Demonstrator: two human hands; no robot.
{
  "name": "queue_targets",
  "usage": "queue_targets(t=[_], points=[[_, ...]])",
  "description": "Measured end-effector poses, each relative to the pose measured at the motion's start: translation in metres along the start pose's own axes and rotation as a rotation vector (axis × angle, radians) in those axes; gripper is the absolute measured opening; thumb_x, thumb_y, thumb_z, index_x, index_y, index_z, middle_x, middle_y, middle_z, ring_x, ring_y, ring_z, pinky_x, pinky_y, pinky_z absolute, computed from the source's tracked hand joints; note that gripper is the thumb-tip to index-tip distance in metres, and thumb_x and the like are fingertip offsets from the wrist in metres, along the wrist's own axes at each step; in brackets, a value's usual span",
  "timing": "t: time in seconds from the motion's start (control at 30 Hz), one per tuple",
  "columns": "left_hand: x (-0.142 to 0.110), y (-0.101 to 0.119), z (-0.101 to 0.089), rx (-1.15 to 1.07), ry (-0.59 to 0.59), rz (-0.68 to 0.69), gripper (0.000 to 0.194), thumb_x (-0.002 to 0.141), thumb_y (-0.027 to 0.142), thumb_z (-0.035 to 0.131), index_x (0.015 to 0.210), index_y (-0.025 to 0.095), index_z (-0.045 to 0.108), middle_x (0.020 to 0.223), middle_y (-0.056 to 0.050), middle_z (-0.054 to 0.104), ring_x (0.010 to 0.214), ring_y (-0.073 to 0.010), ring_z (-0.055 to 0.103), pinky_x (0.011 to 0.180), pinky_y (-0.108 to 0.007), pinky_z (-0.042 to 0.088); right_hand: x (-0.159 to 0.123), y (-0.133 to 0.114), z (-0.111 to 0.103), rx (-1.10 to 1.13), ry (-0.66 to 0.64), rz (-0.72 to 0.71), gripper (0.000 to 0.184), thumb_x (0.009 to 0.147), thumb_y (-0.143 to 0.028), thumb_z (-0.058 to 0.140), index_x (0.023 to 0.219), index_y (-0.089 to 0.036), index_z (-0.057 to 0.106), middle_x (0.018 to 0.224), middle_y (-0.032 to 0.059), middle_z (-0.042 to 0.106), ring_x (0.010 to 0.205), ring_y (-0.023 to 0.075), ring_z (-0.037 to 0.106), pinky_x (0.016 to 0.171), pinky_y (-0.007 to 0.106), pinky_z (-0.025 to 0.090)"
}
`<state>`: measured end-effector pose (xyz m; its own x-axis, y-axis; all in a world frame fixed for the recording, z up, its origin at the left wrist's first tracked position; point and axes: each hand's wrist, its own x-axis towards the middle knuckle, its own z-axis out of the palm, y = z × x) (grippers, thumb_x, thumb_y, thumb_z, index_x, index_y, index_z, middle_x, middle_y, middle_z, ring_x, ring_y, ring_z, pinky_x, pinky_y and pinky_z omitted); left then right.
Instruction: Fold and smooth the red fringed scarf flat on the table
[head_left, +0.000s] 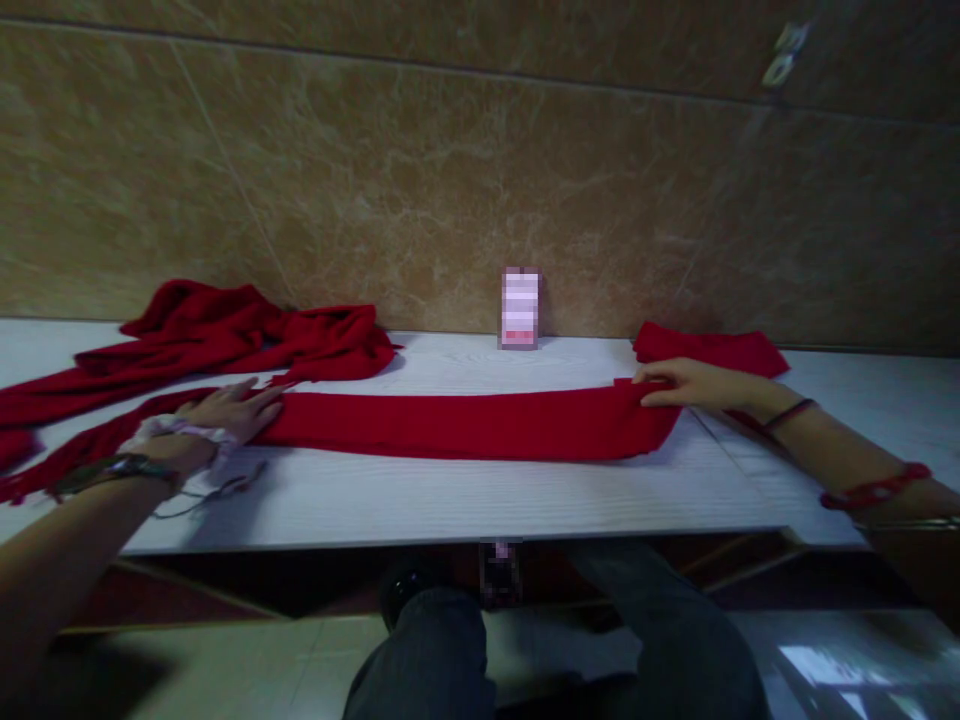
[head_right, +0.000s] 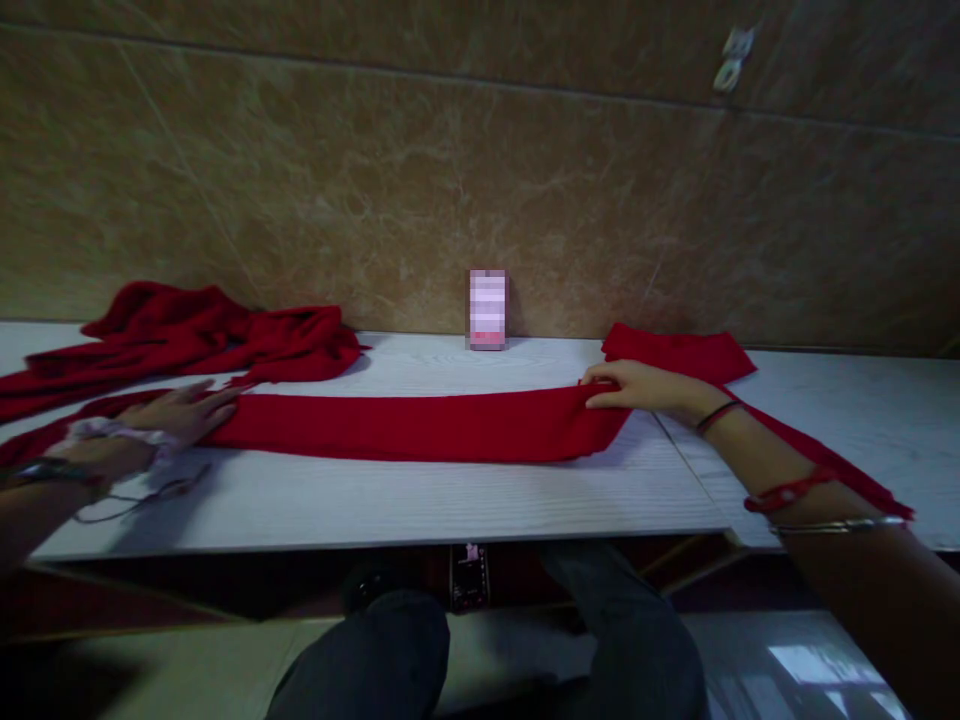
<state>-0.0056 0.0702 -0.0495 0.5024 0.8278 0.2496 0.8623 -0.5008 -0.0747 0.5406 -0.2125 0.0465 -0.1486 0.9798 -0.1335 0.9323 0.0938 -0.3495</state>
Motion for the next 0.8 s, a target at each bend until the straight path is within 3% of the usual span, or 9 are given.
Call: queue_targets(t=[0.1,0.2,0.27,0.33,0.43,0.63,0.7,0.8], points=[[0.002,0.068,-0.023,0.122,-0.027,-0.035,0.040,0.087,0.029,0.032,0.120,0.013,0.048,0.133,-0.012,0.038,0.114,-0.0362,0.040,0.089,-0.053,0.034,0.018,-0.011,-0.020,-0.117,0.065,-0.053,0.038,0.075,-0.053,0.048,0.084,-0.019,0.063,0.084,0.0048,0.064,0.078,0.0207,0.057,0.070,0.031,0.041],[0.010,0.161,-0.036,0.011,-0.119,0.143,0.045,0.089,0.032,0.031,0.125,0.009,0.044,0.136,-0.017,0.034,0.120,-0.0275,0.038,0.097,-0.037,0.033,0.043,-0.017,-0.025,-0.284,0.044,-0.056,0.032,0.074,-0.047,0.052,0.084,-0.020,0.066,0.082,0.0053,0.066,0.076,0.0208,0.058,0.068,0.030,0.041],[0.013,0.212,-0.037,-0.075,-0.204,0.245,0.046,0.090,0.039,0.027,0.131,0.019,0.038,0.142,-0.011,0.026,0.126,-0.0261,0.031,0.098,-0.043,0.031,0.056,-0.017,-0.021,-0.395,-0.018,0.005,0.029,0.072,-0.044,0.056,0.082,-0.019,0.067,0.080,0.0065,0.067,0.074,0.0211,0.059,0.065,0.030,0.041],[0.013,0.241,-0.033,-0.124,-0.254,0.314,0.048,0.090,0.043,0.025,0.135,0.027,0.029,0.144,-0.006,0.022,0.130,-0.0261,0.023,0.099,-0.051,0.026,0.061,-0.013,-0.015,-0.451,-0.084,0.067,0.028,0.070,-0.043,0.058,0.081,-0.019,0.068,0.080,0.0075,0.067,0.074,0.0216,0.059,0.064,0.030,0.042],[0.009,0.247,-0.026,-0.129,-0.262,0.374,0.048,0.090,0.042,0.023,0.136,0.027,0.029,0.143,-0.003,0.025,0.131,-0.0252,0.021,0.101,-0.052,0.020,0.053,0.003,-0.010,-0.410,-0.162,0.121,0.031,0.068,-0.044,0.059,0.084,-0.018,0.068,0.084,0.0077,0.067,0.077,0.0223,0.060,0.065,0.030,0.043],[0.009,0.227,-0.022,-0.105,-0.267,0.328,0.050,0.089,0.040,0.022,0.136,0.025,0.029,0.142,-0.003,0.027,0.130,-0.0239,0.023,0.102,-0.050,0.019,0.002,0.050,-0.010,-0.155,-0.397,0.300,0.034,0.061,-0.041,0.063,0.085,-0.018,0.066,0.085,0.0036,0.068,0.078,0.0217,0.061,0.064,0.029,0.045],[0.010,0.226,-0.023,-0.105,-0.276,0.326,0.050,0.089,0.040,0.022,0.136,0.025,0.029,0.142,-0.003,0.028,0.130,-0.0239,0.023,0.102,-0.050,0.019,-0.013,0.060,-0.011,-0.155,-0.359,0.316,0.030,0.063,-0.041,0.060,0.083,-0.018,0.066,0.084,0.0034,0.068,0.076,0.0214,0.061,0.064,0.030,0.045],[0.011,0.227,-0.023,-0.119,-0.286,0.319,0.051,0.088,0.041,0.022,0.135,0.024,0.031,0.141,-0.003,0.030,0.129,-0.0248,0.025,0.101,-0.051,0.019,-0.027,0.068,-0.023,-0.246,-0.203,0.273,0.033,0.066,-0.047,0.058,0.079,-0.018,0.065,0.081,0.0051,0.067,0.075,0.0222,0.060,0.065,0.031,0.043]])
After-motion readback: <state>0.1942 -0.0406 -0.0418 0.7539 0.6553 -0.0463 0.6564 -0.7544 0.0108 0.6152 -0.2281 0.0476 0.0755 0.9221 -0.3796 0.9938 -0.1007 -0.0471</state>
